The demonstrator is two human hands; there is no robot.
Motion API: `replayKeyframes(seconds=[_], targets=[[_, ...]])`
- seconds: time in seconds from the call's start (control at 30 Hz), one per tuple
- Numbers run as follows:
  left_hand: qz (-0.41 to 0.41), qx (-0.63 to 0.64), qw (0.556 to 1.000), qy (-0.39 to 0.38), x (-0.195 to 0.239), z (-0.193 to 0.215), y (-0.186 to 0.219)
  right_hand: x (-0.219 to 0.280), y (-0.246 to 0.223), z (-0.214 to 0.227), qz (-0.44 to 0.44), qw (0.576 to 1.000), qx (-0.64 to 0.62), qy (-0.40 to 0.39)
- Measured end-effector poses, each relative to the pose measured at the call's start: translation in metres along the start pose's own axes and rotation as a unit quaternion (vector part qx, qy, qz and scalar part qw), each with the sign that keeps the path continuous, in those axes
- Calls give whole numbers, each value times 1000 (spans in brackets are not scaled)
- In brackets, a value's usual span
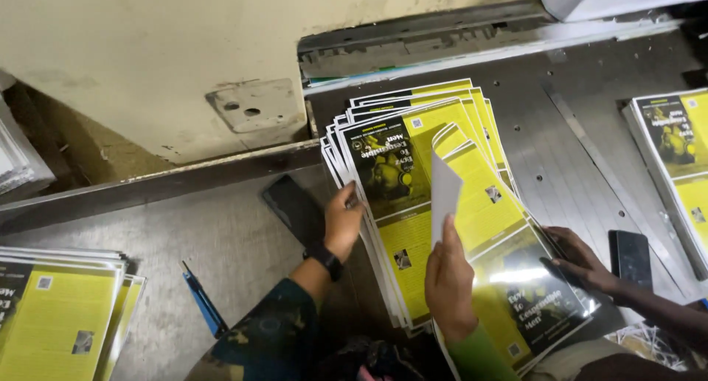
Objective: Manually trimming the edges of printed book covers using a hand-held blade on a production table.
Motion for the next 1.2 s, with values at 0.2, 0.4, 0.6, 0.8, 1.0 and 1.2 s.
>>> replayKeyframes(seconds=[0.2, 0.4, 0.6, 0.8, 1.0, 1.2], targets=[[8, -72, 992, 101, -48, 0, -49, -27, 8, -19, 81, 991, 43, 96], [70, 31, 988, 135, -49, 11, -17, -37, 7, -36, 54, 997, 29, 56], [-21, -178, 974, 138, -64, -5, 2, -44, -8, -32, 54, 995, 59, 64], [3, -128, 985, 113, -57, -1, -11, -45, -7, -55, 63, 982, 173, 40], [15, -42, 992, 117, -65, -9, 11, -41, -7, -56, 66, 978, 196, 39], [-3, 70, 996, 56, -61, -27, 2, -26, -11, -50, 69, 973, 214, 46]])
Point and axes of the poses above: each hand's wrist, its own x-axis away from the middle knuckle, its own z-axis out of the back of the hand, y = z × x, the point moved 7 cm from there along -x, towards the middle knuckle, and after that the axes turned 4 degrees about x, right-handed, at the moved point
